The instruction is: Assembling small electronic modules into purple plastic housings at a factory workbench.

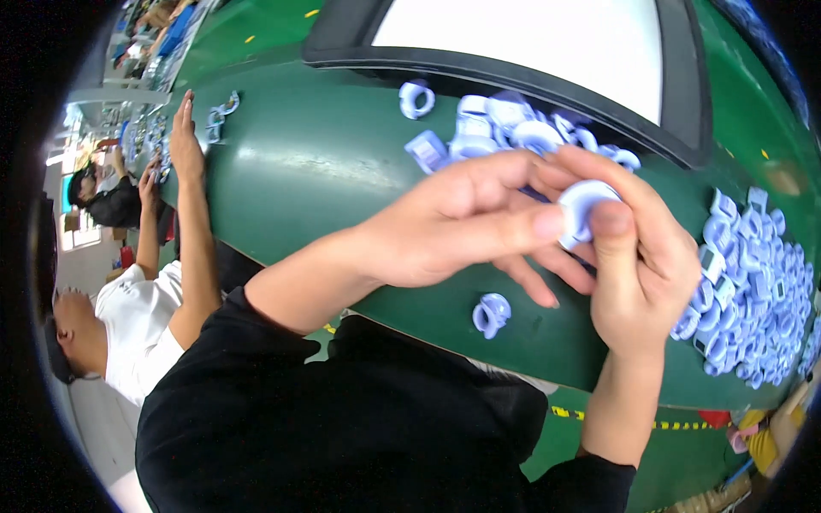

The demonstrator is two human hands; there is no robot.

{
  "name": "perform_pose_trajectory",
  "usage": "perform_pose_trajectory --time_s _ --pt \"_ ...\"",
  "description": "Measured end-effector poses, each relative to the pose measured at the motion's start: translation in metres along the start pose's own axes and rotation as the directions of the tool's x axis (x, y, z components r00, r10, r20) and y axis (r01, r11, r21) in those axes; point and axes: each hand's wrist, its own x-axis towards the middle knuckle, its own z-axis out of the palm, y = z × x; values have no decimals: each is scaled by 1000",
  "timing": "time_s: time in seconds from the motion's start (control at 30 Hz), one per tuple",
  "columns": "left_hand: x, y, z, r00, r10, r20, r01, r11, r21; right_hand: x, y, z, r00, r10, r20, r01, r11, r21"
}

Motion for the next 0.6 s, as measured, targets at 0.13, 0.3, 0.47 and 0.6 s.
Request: perform_pose_trajectory --time_s 0.13,0.3,0.47,0.6 --pt "0 1 -2 999 31 6 -31 1000 1 0 -5 -2 998 -69 5 69 984 -164" --pt "3 -2 1 995 66 77 -64 997 -36 -10 -4 -16 999 -22 32 27 987 -159" --pt "8 -17 -2 992 67 106 -62 997 -55 -18 14 -27 998 -8 64 12 998 -54" --pt "0 -10 0 998 21 52 -23 999 43 -5 4 -20 988 -80 129 72 995 70"
